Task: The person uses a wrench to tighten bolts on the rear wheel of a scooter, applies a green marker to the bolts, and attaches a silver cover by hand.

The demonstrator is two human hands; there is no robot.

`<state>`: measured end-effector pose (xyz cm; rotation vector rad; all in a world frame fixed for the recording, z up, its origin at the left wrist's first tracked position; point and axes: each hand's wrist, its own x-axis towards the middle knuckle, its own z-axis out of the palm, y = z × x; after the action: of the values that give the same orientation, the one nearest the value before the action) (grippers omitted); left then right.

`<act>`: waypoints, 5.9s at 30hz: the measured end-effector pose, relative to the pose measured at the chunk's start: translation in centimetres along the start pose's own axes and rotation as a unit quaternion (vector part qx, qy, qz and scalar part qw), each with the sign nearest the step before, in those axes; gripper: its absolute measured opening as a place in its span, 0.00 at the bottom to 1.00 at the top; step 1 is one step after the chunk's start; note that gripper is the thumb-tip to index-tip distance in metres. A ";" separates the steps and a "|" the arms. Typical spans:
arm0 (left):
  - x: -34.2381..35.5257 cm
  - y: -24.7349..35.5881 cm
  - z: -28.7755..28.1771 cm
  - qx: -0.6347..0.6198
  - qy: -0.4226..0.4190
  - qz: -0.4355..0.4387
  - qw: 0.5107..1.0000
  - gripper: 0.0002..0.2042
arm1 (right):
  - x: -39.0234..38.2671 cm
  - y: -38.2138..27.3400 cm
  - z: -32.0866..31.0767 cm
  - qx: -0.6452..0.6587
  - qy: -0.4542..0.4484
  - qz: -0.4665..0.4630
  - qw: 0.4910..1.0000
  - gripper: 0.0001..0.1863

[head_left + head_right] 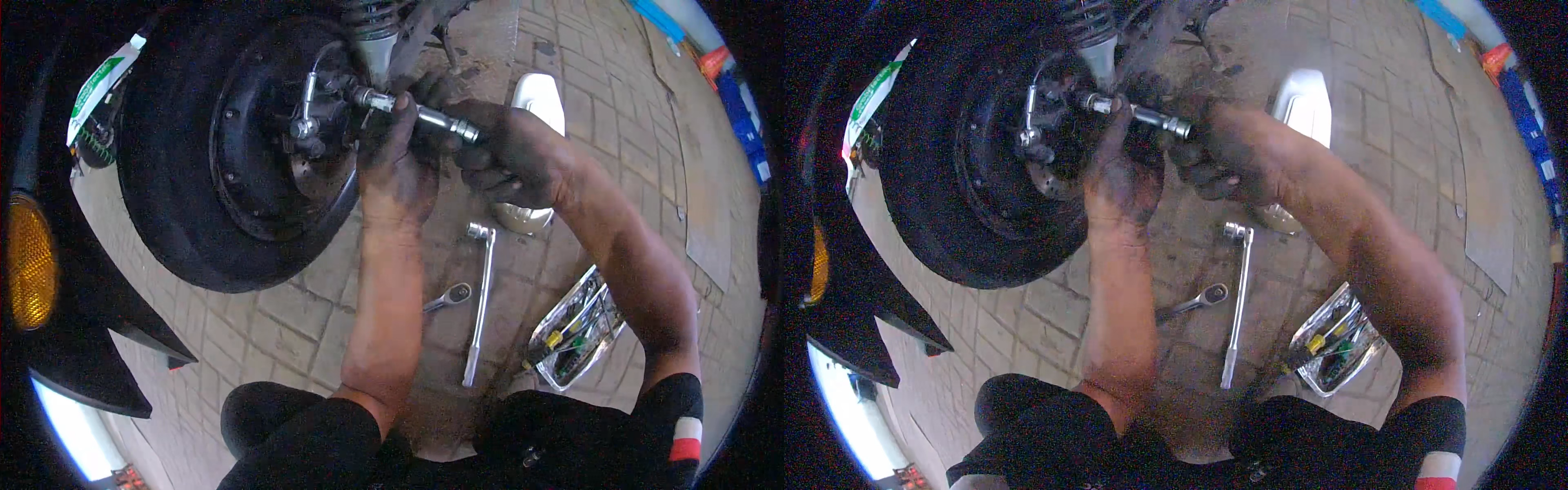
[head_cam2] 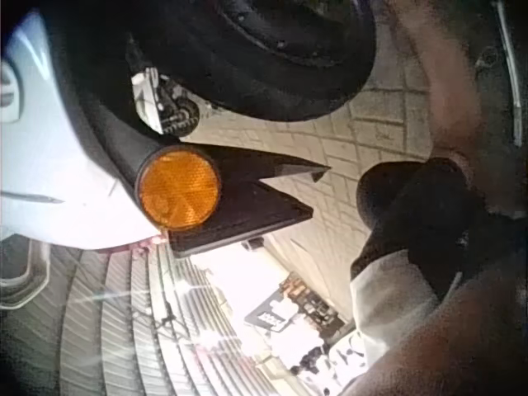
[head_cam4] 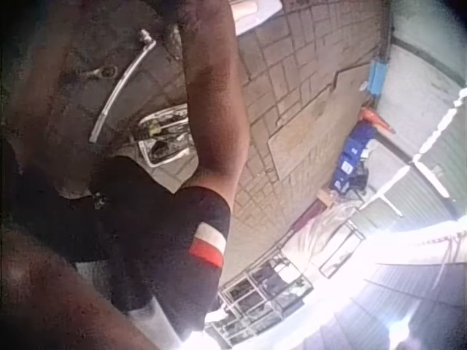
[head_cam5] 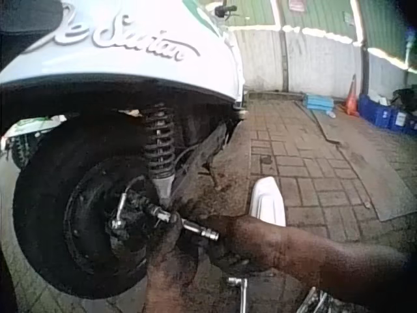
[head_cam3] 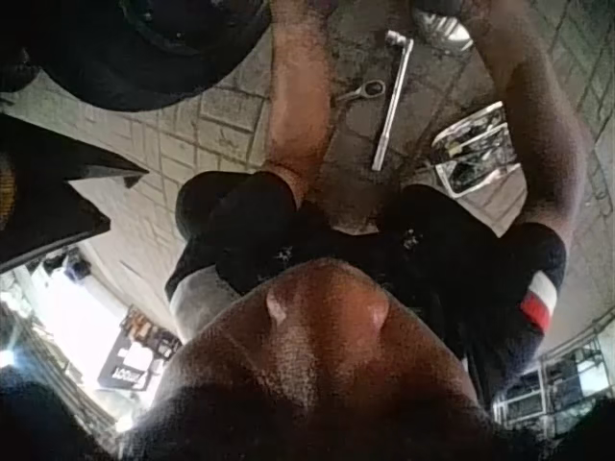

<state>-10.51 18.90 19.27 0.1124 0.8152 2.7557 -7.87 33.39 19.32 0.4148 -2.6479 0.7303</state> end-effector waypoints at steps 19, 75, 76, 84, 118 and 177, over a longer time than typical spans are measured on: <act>1.9 -1.6 -2.8 0.019 0.030 0.054 0.998 0.11 | 0.7 -2.0 0.1 -0.208 0.109 -0.114 0.965 0.20; -0.2 -1.4 -3.7 0.092 0.081 0.011 0.992 0.14 | -2.5 -2.3 3.7 0.680 -0.111 0.404 0.601 0.17; -2.0 -2.3 -3.2 0.285 0.110 0.027 0.952 0.19 | -6.0 0.7 5.9 0.699 -0.152 0.360 0.599 0.18; -3.0 -0.7 -6.1 0.580 -0.093 -0.132 0.798 0.27 | -18.3 -7.0 15.7 0.017 -0.498 -0.049 0.866 0.17; -8.1 -3.4 -9.4 0.084 -0.014 -0.301 0.950 0.15 | -14.5 -5.3 -4.0 0.533 -0.146 0.374 0.745 0.18; -7.7 3.2 -2.3 0.097 0.051 0.007 0.994 0.17 | -7.6 -9.0 2.3 0.406 -0.006 0.180 0.896 0.21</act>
<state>-4.20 12.95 19.08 0.0138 1.1127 2.7068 1.59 26.12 18.17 0.1147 -2.3226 1.9600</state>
